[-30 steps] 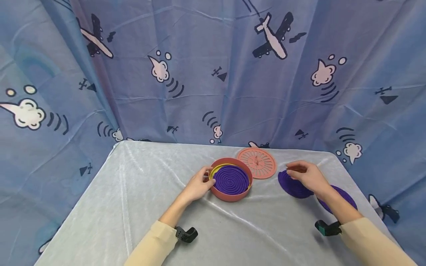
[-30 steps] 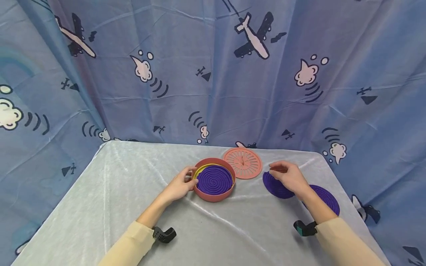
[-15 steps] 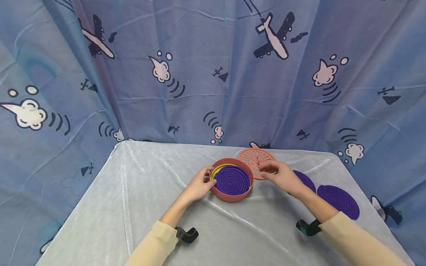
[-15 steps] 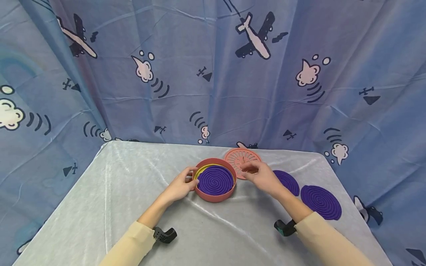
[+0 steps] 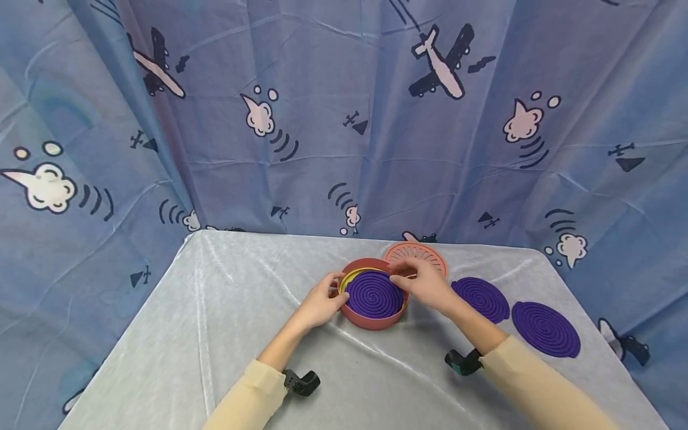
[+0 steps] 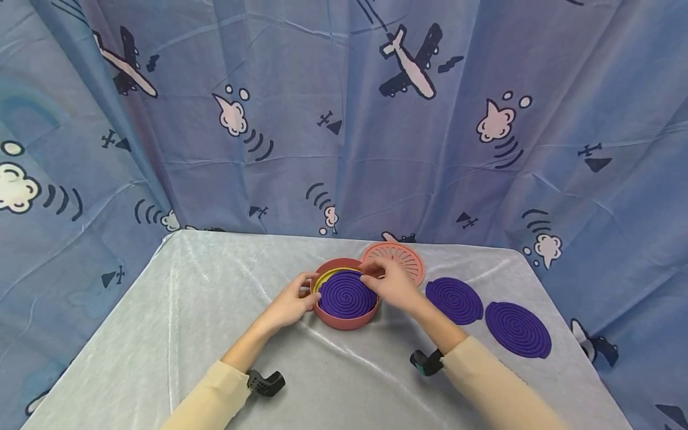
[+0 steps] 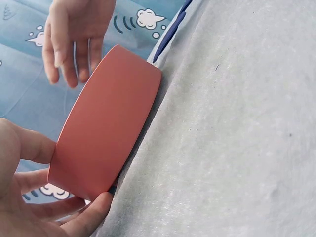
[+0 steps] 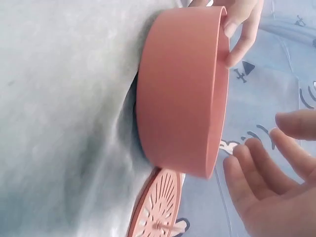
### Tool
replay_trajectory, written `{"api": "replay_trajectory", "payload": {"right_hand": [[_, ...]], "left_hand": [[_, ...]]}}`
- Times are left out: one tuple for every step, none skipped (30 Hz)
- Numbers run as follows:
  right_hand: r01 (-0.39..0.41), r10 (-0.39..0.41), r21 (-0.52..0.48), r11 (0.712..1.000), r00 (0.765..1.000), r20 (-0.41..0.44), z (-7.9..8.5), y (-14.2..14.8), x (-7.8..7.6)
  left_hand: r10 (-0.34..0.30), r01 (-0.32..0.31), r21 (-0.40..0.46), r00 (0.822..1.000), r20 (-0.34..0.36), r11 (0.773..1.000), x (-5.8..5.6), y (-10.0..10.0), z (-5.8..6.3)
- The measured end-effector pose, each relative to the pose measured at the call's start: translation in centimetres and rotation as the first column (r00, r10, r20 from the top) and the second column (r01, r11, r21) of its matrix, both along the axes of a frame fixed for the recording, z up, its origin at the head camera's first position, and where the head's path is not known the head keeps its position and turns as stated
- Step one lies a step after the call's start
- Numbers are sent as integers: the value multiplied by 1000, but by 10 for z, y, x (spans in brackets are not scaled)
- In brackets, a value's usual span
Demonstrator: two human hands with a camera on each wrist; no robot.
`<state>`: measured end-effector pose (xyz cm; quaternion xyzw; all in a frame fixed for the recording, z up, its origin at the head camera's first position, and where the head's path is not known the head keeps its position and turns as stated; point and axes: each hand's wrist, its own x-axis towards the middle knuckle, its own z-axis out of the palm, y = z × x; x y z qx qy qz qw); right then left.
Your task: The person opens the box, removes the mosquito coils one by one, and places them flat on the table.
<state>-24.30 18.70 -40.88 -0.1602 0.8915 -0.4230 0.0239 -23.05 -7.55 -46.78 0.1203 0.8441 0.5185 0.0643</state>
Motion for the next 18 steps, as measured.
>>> {"api": "replay_trajectory", "payload": {"right_hand": [[-8,8,14,1000,1000,-12,-1,-3,-2],[-12,12,24,1000,1000,-22,-2,-6,-3],[-19,20,36,999,999,-35,-3,-9,-5],[-18,21,50,999,999,-45,-5,-11,-7],[-18,21,63,998,999,-49,-6,-14,-9],[-11,15,74,997,999,-51,-7,-16,-11],[-6,10,81,997,999,-49,-9,-18,-13],[-4,7,84,996,999,-45,-10,-20,-15],[2,2,90,996,999,-41,-12,-22,-17],[5,-2,92,996,999,-35,-14,-24,-19],[7,-5,93,996,1000,-31,-15,-26,-21],[4,-1,97,995,1000,-29,-17,-27,-23],[4,-1,100,995,1000,-22,-18,-29,-25],[5,-3,105,994,1000,-17,-20,-31,-26],[12,-11,114,993,1000,-12,-21,-32,-27],[14,-13,123,992,1000,-12,-22,-34,-28],[19,-17,134,991,1000,-14,-24,-36,-29],[16,-14,142,990,1000,-15,-25,-37,-29]], "left_hand": [[1,-1,-1,1000,-1,1000,0,0,0],[1,-1,-1,1000,-2,1000,1,0,0],[3,-3,-2,1000,-3,1000,1,0,1],[4,-4,-5,1000,-5,1000,1,0,1],[5,-5,-5,1000,-5,1000,1,-1,1],[7,-7,-8,1000,-6,1000,1,-1,1],[8,-8,-10,1000,-6,1000,0,-1,0],[9,-9,-11,1000,-7,1000,0,-1,0],[10,-10,-12,1000,-6,1000,0,-1,0],[10,-10,-13,1000,-5,1000,0,-1,0],[10,-10,-14,1000,-4,1000,0,-1,0],[8,-8,-15,1000,-3,1000,0,0,-1],[7,-7,-16,1000,-1,1000,-1,0,-1],[6,-6,-14,1000,1,1000,-1,0,-1],[3,-3,-13,1000,-2,1000,-1,0,-1],[0,0,-13,1000,-5,1000,-1,0,-1],[-3,2,-13,1000,-5,1000,-1,0,-1],[-4,4,-11,1000,-5,1000,-1,0,0]]}}
